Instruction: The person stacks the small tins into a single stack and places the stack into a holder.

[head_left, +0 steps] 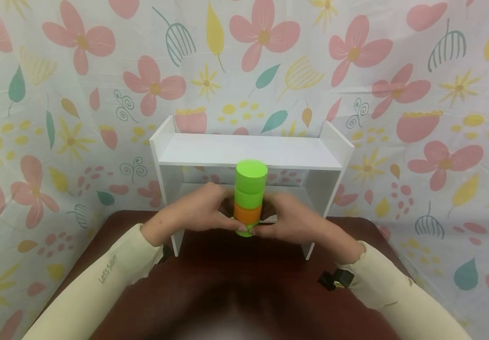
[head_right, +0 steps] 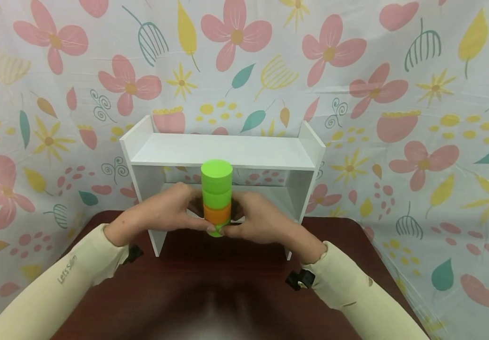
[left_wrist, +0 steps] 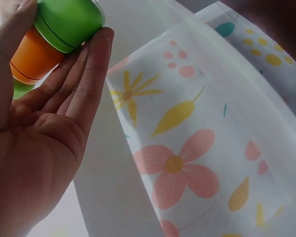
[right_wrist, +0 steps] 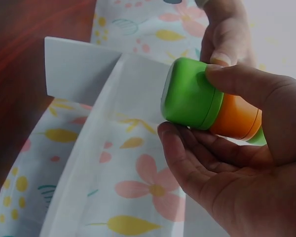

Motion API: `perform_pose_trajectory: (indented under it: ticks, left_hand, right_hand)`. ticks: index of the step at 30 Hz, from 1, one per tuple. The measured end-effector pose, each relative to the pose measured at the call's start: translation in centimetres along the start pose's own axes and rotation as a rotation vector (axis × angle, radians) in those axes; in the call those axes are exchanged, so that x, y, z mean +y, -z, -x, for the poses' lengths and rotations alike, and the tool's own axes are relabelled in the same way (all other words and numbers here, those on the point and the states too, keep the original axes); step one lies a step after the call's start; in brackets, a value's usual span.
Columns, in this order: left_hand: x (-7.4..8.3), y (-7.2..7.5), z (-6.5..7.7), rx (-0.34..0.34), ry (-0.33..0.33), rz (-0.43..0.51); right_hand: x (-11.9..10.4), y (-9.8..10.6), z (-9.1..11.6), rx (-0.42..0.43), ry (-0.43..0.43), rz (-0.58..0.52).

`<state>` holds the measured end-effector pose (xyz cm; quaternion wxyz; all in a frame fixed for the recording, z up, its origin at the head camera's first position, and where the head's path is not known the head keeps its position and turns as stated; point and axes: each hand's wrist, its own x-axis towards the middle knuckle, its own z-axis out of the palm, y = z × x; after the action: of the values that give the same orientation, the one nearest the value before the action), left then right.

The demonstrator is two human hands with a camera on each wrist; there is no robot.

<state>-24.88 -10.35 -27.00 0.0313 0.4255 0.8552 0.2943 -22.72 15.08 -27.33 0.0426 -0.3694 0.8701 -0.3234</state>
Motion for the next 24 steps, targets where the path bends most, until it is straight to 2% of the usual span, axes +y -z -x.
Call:
perform_pose_trajectory:
  ticks: [7,16,24]
  left_hand:
    - [0.7,1.2,-0.5,0.001,-0.021,0.005]
    - [1.5,2.9,-1.3,-0.013,-0.059,0.032]
    - [2.0,4.7,-2.2,-0.004,-0.071,-0.004]
  right_hand:
    - [-0.5,1.3,-0.4,0.008,0.015,0.036]
    - [-1.0,2.9,-1.0,0.015,0.02,0.031]
    - [-1.8,4.4,-1.8,0.003,0.066,-0.044]
